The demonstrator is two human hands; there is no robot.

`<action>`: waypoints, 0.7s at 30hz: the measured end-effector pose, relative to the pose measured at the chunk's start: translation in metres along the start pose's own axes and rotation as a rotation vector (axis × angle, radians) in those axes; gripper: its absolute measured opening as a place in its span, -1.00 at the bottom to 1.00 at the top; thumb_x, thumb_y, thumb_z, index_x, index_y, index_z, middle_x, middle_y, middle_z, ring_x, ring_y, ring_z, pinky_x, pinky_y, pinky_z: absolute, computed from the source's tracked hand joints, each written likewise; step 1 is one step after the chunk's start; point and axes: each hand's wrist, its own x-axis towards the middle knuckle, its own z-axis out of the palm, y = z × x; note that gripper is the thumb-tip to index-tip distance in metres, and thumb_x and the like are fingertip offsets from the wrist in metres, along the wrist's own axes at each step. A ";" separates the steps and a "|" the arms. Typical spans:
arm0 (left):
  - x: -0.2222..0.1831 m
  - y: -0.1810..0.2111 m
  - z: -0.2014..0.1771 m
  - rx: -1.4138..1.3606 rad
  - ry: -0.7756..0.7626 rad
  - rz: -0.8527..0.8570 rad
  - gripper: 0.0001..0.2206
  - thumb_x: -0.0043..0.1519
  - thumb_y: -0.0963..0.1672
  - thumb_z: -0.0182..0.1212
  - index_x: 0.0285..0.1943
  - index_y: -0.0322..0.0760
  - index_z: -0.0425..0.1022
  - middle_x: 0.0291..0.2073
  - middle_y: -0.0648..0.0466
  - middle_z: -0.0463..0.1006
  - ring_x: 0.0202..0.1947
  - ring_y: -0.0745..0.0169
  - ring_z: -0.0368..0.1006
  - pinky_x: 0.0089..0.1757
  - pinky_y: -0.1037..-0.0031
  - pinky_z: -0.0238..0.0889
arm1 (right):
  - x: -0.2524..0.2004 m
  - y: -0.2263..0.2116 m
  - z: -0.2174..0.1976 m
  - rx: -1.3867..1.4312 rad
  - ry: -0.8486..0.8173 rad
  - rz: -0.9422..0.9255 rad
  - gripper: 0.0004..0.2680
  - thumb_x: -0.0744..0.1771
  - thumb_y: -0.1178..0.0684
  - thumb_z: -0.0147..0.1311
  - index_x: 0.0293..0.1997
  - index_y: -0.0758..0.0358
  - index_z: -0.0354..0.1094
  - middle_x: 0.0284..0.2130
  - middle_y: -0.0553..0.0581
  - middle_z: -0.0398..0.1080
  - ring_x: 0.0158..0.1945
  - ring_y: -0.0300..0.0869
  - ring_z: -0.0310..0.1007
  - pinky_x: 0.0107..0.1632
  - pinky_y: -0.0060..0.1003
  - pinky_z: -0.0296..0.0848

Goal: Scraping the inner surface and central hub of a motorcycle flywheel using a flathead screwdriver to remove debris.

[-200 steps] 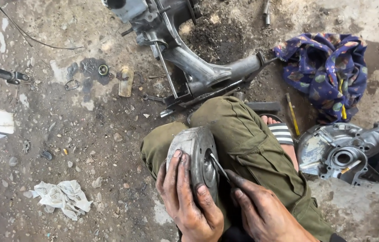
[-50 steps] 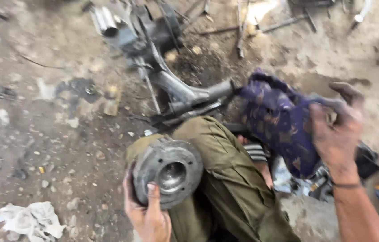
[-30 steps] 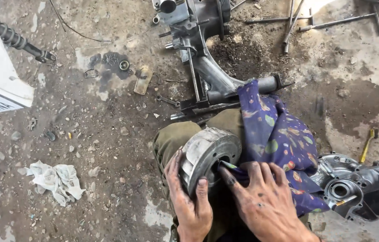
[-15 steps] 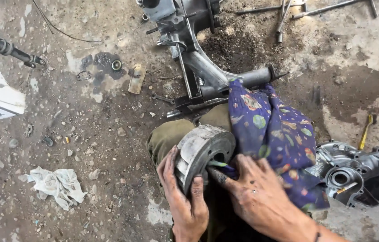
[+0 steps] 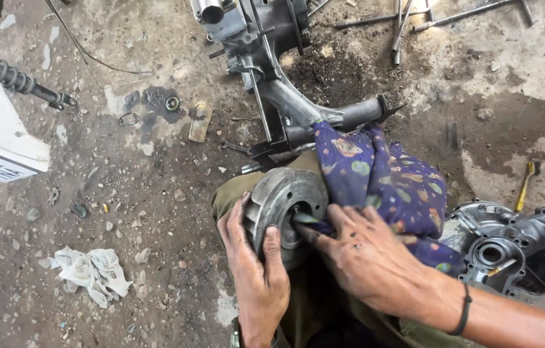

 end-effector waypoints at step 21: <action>0.051 0.035 -0.021 0.112 -0.206 -0.137 -0.55 0.36 -0.01 -0.16 0.42 -0.14 0.24 0.21 -0.05 0.34 0.26 0.03 0.37 0.22 0.17 0.15 | 0.011 -0.004 0.006 0.161 0.145 0.226 -0.60 0.30 0.00 -0.13 0.31 -0.19 0.35 -0.35 0.15 0.28 -0.32 0.08 0.38 -0.29 0.06 0.26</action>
